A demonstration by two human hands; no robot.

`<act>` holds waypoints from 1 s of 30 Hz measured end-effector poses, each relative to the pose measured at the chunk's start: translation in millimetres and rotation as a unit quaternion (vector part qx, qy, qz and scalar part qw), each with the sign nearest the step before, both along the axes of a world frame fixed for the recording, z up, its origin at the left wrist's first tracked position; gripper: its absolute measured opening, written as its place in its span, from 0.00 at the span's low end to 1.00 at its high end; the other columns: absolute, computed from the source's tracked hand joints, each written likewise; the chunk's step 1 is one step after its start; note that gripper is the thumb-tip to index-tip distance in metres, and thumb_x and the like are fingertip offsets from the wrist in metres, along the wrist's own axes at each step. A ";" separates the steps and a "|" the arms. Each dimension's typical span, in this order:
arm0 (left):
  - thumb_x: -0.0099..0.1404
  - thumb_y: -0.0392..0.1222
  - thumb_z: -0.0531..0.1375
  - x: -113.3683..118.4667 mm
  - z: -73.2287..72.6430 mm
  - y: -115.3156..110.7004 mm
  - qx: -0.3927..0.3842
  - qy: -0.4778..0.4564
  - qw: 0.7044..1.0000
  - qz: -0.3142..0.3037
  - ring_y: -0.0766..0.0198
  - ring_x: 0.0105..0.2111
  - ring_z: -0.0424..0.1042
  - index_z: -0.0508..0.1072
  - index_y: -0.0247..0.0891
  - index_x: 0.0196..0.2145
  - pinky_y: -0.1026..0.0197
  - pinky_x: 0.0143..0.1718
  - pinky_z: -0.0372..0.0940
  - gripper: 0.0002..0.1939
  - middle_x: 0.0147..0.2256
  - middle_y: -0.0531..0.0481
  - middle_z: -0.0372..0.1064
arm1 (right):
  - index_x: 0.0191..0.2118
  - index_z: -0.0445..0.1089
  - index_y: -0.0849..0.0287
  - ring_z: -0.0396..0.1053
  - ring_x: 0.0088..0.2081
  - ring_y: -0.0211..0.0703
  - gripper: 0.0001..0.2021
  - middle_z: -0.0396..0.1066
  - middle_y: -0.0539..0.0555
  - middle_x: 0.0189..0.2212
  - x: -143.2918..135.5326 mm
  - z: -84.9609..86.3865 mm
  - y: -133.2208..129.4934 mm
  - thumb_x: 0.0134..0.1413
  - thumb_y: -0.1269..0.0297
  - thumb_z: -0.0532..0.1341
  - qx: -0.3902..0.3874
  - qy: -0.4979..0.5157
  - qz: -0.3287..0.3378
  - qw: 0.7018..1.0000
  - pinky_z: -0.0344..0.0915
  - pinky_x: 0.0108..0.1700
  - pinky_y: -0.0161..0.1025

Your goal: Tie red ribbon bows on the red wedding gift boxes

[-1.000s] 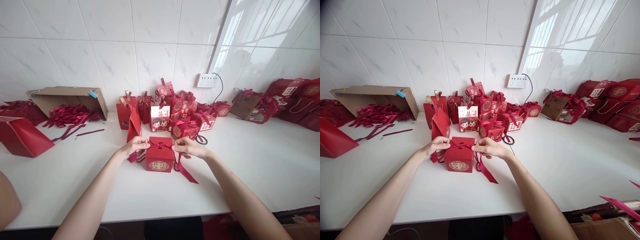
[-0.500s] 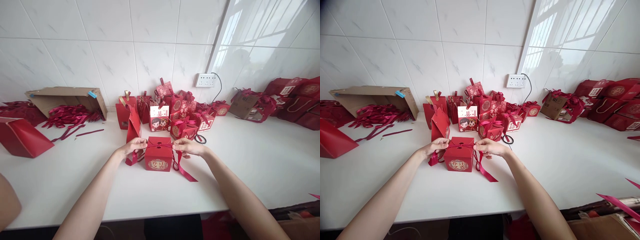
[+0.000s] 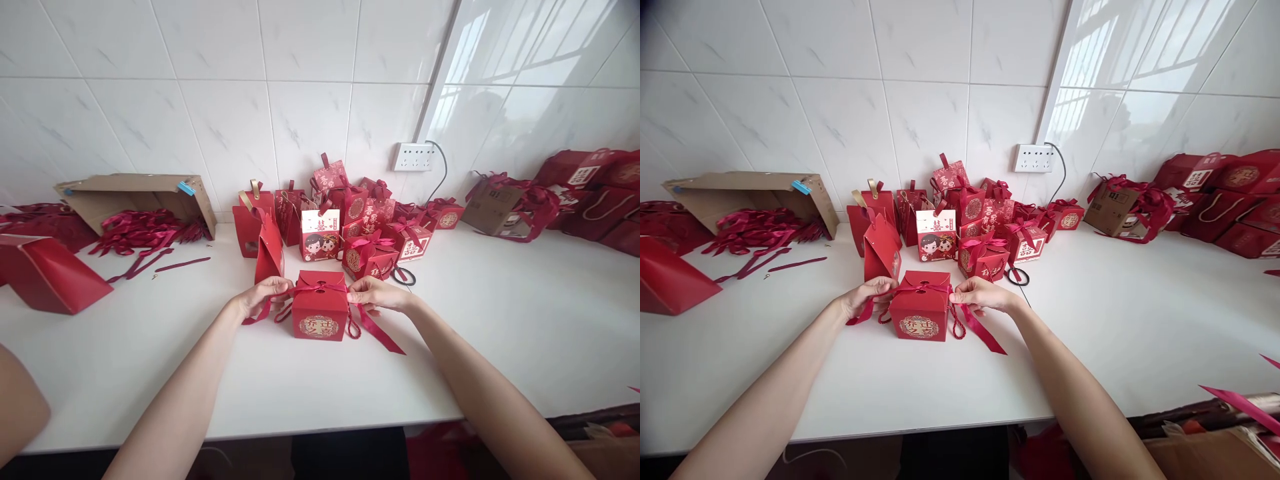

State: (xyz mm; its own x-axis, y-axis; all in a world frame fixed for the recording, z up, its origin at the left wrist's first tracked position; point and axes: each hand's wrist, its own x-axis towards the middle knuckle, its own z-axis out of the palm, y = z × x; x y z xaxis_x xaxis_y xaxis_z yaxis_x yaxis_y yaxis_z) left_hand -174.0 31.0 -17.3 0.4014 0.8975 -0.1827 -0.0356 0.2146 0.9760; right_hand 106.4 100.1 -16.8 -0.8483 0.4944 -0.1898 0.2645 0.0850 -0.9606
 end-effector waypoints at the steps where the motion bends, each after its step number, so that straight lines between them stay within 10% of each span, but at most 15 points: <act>1: 0.43 0.56 0.67 -0.6 -0.1 -0.1 -0.004 0.005 1.000 -0.011 0.75 0.13 0.48 0.58 0.36 0.17 0.68 0.13 0.47 0.25 0.13 0.60 0.48 | 0.20 0.60 0.61 0.48 0.16 0.27 0.21 0.49 0.41 0.13 -0.1 0.0 0.2 0.47 0.48 0.63 0.004 -0.006 0.001 1.000 0.49 0.16 0.30; 18: 0.44 0.57 0.67 5.0 -6.3 3.7 0.001 0.068 0.996 -0.049 0.71 0.12 0.57 0.68 0.33 0.19 0.65 0.15 0.52 0.23 0.13 0.53 0.59 | 0.23 0.62 0.61 0.44 0.13 0.26 0.22 0.53 0.42 0.12 -1.4 -10.5 4.7 0.42 0.44 0.62 -0.011 -0.067 0.020 0.998 0.46 0.12 0.28; 30: 0.49 0.57 0.63 15.5 -6.4 -27.4 0.046 0.066 0.996 0.042 0.73 0.13 0.54 0.62 0.36 0.18 0.67 0.15 0.47 0.22 0.12 0.57 0.56 | 0.21 0.56 0.59 0.44 0.13 0.27 0.26 0.45 0.39 0.11 -2.7 -11.0 -11.0 0.38 0.39 0.62 0.018 -0.043 -0.038 0.998 0.47 0.14 0.30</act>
State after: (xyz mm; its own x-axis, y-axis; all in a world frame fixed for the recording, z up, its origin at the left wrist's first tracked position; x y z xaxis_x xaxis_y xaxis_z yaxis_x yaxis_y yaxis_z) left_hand -158.4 3.6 -23.7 0.3025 0.9421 -0.1446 0.0812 0.1257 0.9887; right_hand 103.8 89.1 -27.8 -0.7895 0.5646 -0.2407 0.3526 0.0964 -0.9308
